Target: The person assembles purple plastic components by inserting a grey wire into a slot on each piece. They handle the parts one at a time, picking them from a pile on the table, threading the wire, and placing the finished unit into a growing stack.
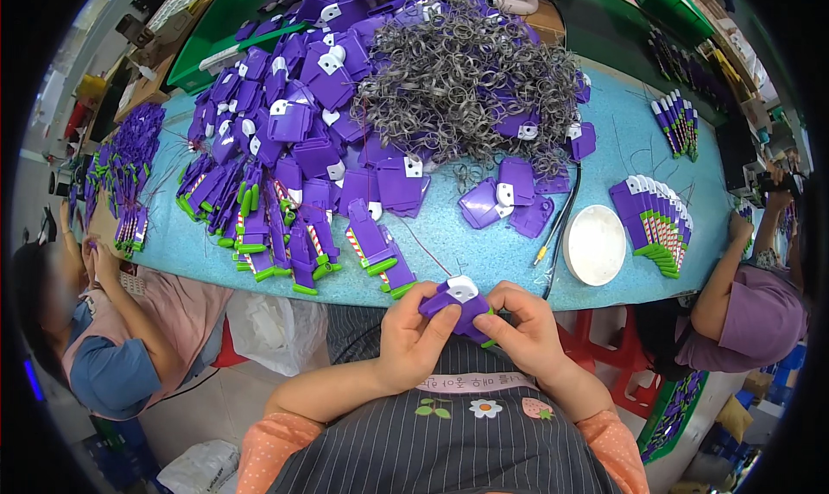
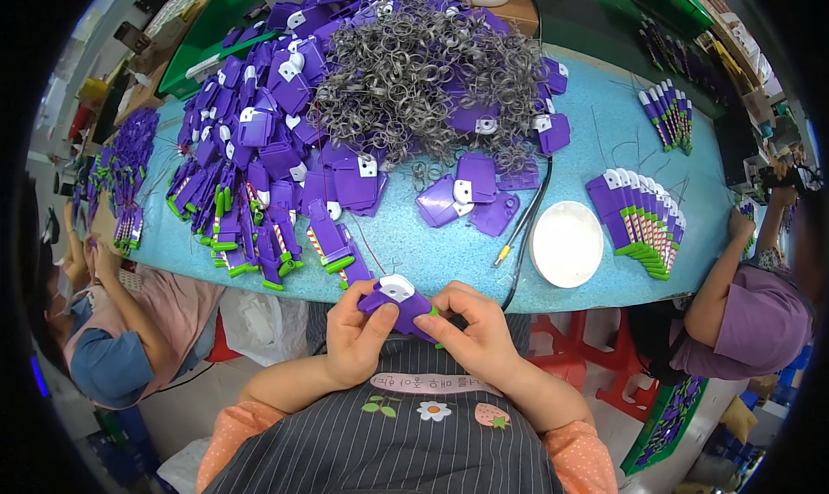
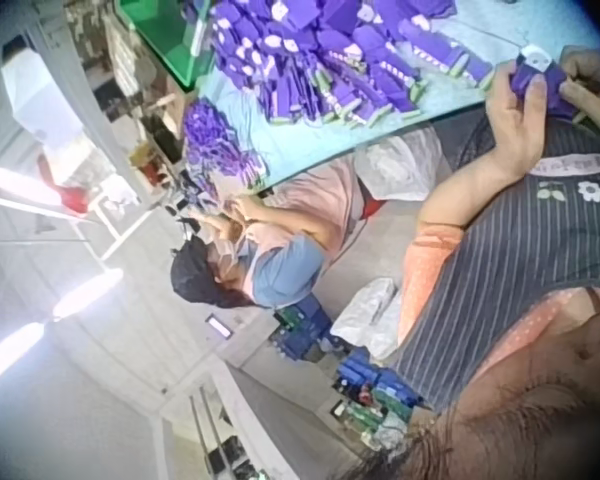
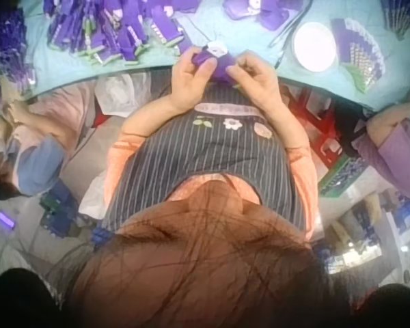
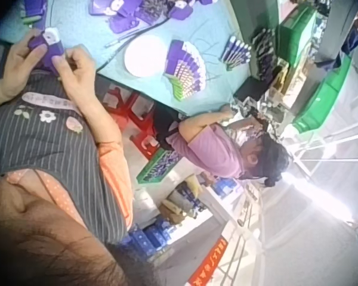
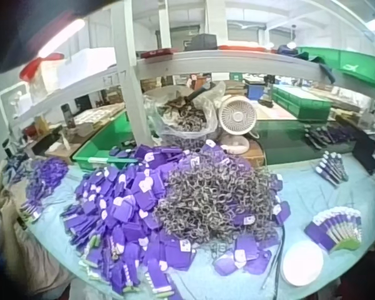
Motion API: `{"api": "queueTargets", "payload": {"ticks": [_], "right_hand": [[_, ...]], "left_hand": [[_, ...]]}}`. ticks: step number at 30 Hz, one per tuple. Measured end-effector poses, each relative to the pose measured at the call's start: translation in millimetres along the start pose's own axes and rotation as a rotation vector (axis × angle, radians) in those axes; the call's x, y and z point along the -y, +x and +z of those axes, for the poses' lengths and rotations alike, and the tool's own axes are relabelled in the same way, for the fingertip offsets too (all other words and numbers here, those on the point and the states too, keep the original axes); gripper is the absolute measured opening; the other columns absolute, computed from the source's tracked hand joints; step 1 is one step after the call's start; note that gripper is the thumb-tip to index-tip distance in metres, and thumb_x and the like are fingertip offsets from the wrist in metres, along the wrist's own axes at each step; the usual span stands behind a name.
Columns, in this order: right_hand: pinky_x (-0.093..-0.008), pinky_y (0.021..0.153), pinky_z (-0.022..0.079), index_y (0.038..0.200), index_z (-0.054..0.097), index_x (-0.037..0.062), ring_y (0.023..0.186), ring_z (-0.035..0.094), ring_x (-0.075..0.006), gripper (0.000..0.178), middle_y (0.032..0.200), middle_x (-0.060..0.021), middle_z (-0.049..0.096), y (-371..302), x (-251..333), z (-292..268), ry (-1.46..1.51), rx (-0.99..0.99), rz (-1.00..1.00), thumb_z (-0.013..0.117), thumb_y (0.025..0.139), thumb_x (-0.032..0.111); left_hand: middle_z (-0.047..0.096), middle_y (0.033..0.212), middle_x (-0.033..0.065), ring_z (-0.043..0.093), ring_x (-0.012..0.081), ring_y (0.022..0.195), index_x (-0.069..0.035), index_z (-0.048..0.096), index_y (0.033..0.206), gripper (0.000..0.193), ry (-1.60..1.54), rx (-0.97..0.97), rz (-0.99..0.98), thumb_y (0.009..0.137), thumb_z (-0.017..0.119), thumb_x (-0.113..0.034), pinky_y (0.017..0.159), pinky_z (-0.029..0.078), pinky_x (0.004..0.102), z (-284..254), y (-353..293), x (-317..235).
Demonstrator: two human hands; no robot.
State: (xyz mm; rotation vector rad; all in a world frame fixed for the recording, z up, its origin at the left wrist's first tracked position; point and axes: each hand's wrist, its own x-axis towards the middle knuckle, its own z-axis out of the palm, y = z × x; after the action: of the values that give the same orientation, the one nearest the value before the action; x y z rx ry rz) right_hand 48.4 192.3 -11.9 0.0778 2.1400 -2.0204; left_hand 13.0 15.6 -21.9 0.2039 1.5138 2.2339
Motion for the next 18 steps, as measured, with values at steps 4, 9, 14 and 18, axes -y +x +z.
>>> {"api": "queueTargets", "payload": {"ticks": [4,9,14,18], "right_hand": [[-0.0267,0.064,0.041,0.088,0.060,-0.0009,0.072,0.053,-0.0150,0.015,0.081,-0.0071,0.056,0,4,-3,-0.189,-0.075,-0.158,0.068,0.079,0.009],[-0.0261,0.072,0.044,0.095,0.059,0.0007,0.081,0.054,-0.0126,0.021,0.089,-0.0040,0.058,-19,25,-44,-0.068,-0.474,-0.145,0.066,0.075,0.002],[-0.0165,0.072,0.042,0.104,0.055,-0.0034,0.081,0.055,-0.0056,0.019,0.094,-0.0024,0.060,-8,25,-150,-0.293,-0.895,-0.380,0.060,0.087,0.001],[-0.0207,0.063,0.042,0.091,0.060,-0.0023,0.070,0.054,-0.0083,0.012,0.079,-0.0017,0.060,19,-2,-182,-0.571,-0.893,-0.222,0.064,0.084,0.006]], "left_hand": [[0.050,0.108,0.0207,0.050,0.0342,0.104,0.003,0.046,0.109,0.032,0.641,0.272,0.304,0.084,0.062,-0.010,0.092,0.039,0.0403,-4,13,-10],[0.046,0.125,0.0234,0.045,0.0392,0.115,0.004,0.040,0.122,0.055,1.188,0.223,0.485,0.076,0.068,-0.007,0.100,0.035,0.0447,-33,52,-49],[0.046,0.126,0.0211,0.045,0.0368,0.113,0.004,0.042,0.123,0.063,1.707,0.156,0.521,0.065,0.066,0.001,0.094,0.037,0.0440,-65,105,-56],[0.048,0.121,0.0197,0.046,0.0361,0.110,0.003,0.046,0.119,0.058,1.771,0.171,0.600,0.065,0.066,0.000,0.093,0.037,0.0438,-64,109,-57]]}}
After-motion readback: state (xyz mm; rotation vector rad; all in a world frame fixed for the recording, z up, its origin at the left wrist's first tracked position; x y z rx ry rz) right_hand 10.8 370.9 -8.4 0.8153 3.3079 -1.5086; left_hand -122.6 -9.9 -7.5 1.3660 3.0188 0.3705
